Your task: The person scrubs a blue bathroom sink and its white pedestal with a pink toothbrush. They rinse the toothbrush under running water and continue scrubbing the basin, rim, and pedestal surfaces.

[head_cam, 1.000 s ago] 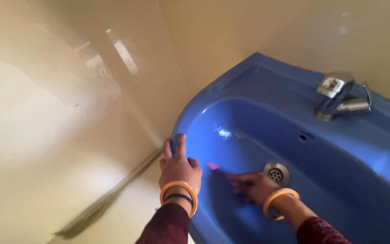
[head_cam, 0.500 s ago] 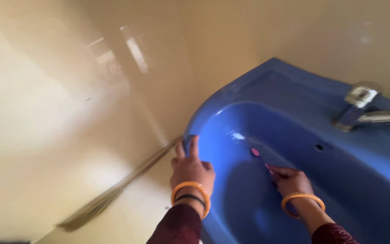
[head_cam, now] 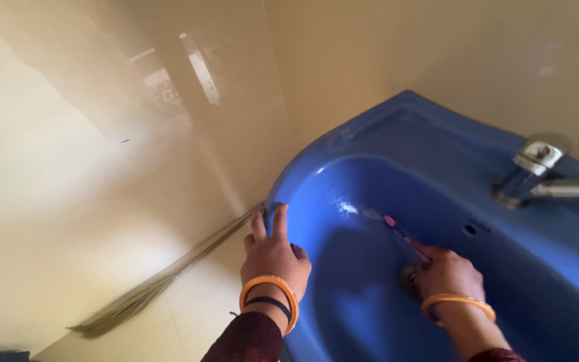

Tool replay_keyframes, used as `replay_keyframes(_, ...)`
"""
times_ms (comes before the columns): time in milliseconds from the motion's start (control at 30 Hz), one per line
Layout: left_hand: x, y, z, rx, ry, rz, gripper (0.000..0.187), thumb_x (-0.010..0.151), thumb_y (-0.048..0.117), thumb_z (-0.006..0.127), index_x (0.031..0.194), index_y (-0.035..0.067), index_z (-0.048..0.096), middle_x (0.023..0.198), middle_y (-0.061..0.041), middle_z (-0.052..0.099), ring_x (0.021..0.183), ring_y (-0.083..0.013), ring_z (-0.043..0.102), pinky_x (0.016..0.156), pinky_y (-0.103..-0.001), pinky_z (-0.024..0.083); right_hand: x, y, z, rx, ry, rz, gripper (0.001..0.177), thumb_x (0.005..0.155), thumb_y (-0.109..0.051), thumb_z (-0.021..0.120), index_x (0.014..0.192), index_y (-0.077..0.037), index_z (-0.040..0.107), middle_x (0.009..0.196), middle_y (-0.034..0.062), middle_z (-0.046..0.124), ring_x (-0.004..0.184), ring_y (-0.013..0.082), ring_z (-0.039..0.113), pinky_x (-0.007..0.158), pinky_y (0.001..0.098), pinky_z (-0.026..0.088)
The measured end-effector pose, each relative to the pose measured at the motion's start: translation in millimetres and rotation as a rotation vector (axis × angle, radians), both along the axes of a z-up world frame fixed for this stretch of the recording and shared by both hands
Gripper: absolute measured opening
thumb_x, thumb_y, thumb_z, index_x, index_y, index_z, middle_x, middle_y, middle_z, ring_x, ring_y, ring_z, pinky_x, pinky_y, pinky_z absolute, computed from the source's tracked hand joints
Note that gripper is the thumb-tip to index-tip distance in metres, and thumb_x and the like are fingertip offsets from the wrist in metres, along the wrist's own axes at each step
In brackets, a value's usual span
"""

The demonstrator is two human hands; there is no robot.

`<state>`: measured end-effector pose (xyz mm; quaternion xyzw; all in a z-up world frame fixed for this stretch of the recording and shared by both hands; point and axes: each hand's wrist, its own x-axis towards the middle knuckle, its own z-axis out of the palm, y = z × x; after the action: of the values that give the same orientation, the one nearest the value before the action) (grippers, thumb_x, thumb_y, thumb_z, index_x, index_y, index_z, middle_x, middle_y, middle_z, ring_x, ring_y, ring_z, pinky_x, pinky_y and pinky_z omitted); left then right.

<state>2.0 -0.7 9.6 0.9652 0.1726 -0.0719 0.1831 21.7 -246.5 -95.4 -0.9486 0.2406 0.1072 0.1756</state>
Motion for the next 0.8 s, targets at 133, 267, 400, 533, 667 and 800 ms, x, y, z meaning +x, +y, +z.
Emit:
replay_keyframes(133,1,-1,-1,0.013,-0.001,0.006,0.072,0.091,0.016,0.059,0.152,0.033,0.026,0.162,-0.004,0.018,0.138,-0.0290,0.041,0.096,-0.041,0.057,4,11,25,-0.042,-0.057,0.005,0.059,0.089,-0.023,0.068,0.140,-0.053,0.059,0.125,0.0072,0.073,0.111,0.0324,0.071,0.096,0.0424,0.057)
replay_keyframes(267,1,-2,5,0.014,0.042,0.016,0.071,0.093,0.016,0.058,0.153,0.034,0.024,0.163,-0.003,0.017,0.137,-0.0282,0.043,0.095,-0.041,0.058,-11,-2,28,-0.066,-0.150,-0.010,0.058,0.093,-0.016,0.060,0.134,-0.057,0.063,0.129,0.0023,0.070,0.109,0.0293,0.073,0.093,0.0436,0.058)
replay_keyframes(400,1,-2,9,0.023,0.056,0.015,0.070,0.093,0.018,0.058,0.152,0.034,0.024,0.162,-0.003,0.015,0.136,-0.0284,0.043,0.096,-0.042,0.058,-15,-19,13,0.044,0.108,-0.144,0.042,0.099,-0.026,0.062,0.132,-0.053,0.067,0.125,0.0043,0.074,0.109,0.0283,0.074,0.095,0.0416,0.058)
replay_keyframes(533,0,-3,9,0.027,0.041,0.023,0.070,0.093,0.019,0.058,0.152,0.036,0.024,0.163,-0.001,0.016,0.134,-0.0272,0.046,0.096,-0.040,0.058,-22,-27,5,-0.014,-0.141,-0.158,0.052,0.090,-0.019,0.062,0.130,-0.051,0.067,0.124,-0.0024,0.075,0.110,0.0255,0.074,0.092,0.0416,0.059)
replay_keyframes(667,1,-3,8,0.030,0.058,0.023,0.070,0.093,0.019,0.058,0.152,0.035,0.024,0.163,-0.001,0.016,0.136,-0.0267,0.044,0.094,-0.041,0.059,-23,-20,-10,0.007,0.040,-0.128,0.035,0.090,-0.034,0.074,0.123,-0.045,0.076,0.121,0.0033,0.076,0.113,0.0279,0.070,0.097,0.0399,0.056)
replay_keyframes(800,2,-3,8,0.029,0.063,0.031,0.069,0.094,0.019,0.058,0.151,0.037,0.025,0.164,0.000,0.016,0.134,-0.0272,0.046,0.095,-0.041,0.059,-24,-13,0,0.053,-0.140,-0.213,0.034,0.094,-0.028,0.067,0.125,-0.042,0.073,0.121,0.0000,0.075,0.108,0.0260,0.073,0.091,0.0404,0.058)
